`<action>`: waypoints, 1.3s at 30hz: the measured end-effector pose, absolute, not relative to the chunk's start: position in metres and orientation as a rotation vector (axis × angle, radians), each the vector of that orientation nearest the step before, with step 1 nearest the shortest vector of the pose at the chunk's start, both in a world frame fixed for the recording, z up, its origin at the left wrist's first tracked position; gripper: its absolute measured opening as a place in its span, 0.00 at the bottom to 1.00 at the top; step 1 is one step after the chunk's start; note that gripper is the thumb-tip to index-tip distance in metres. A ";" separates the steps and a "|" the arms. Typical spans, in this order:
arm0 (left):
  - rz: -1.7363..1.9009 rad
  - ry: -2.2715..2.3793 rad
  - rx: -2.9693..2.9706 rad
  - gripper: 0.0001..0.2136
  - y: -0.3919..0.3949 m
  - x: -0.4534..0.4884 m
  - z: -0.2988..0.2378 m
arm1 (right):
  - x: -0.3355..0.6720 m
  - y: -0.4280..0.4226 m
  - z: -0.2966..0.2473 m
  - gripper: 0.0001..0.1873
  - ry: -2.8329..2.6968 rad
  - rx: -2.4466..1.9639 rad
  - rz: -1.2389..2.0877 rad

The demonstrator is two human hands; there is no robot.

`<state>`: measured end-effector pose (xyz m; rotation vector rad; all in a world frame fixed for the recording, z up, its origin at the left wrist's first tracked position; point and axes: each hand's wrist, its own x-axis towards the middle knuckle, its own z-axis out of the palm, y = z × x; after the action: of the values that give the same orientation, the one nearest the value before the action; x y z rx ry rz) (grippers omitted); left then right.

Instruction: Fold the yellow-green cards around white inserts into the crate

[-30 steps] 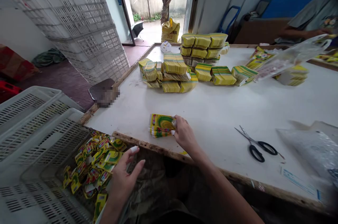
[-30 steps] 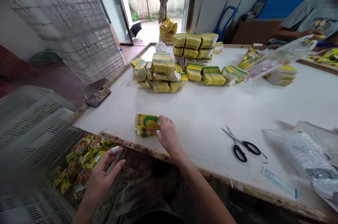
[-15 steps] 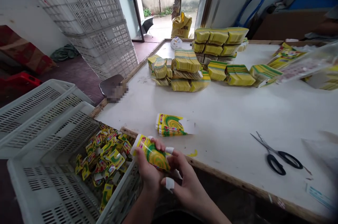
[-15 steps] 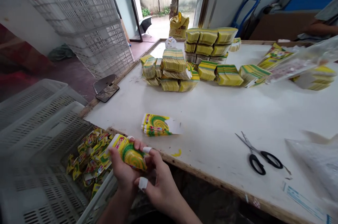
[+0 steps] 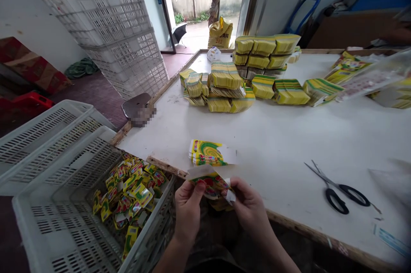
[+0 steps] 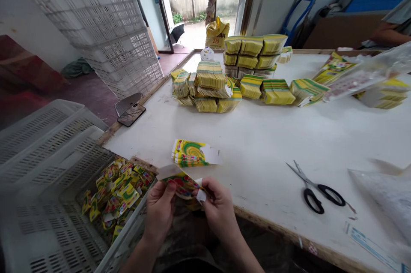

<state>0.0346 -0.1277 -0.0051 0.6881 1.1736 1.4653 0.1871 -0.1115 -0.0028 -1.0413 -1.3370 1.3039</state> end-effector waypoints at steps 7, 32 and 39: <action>0.799 0.961 1.184 0.48 -0.123 -0.006 0.040 | 0.224 -0.106 0.019 0.13 -2.197 -0.757 0.687; 1.088 1.649 1.550 0.30 -0.144 0.034 -0.002 | 0.179 -0.120 -0.006 0.11 -1.510 -1.121 0.512; 1.115 1.731 1.458 0.33 -0.145 0.039 -0.006 | 0.172 -0.136 -0.017 0.06 -1.365 -1.046 0.837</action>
<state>0.0388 -0.1445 -0.0058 1.4583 1.7307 1.1148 0.1720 -0.1359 -0.0171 -1.0462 -1.3650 0.8372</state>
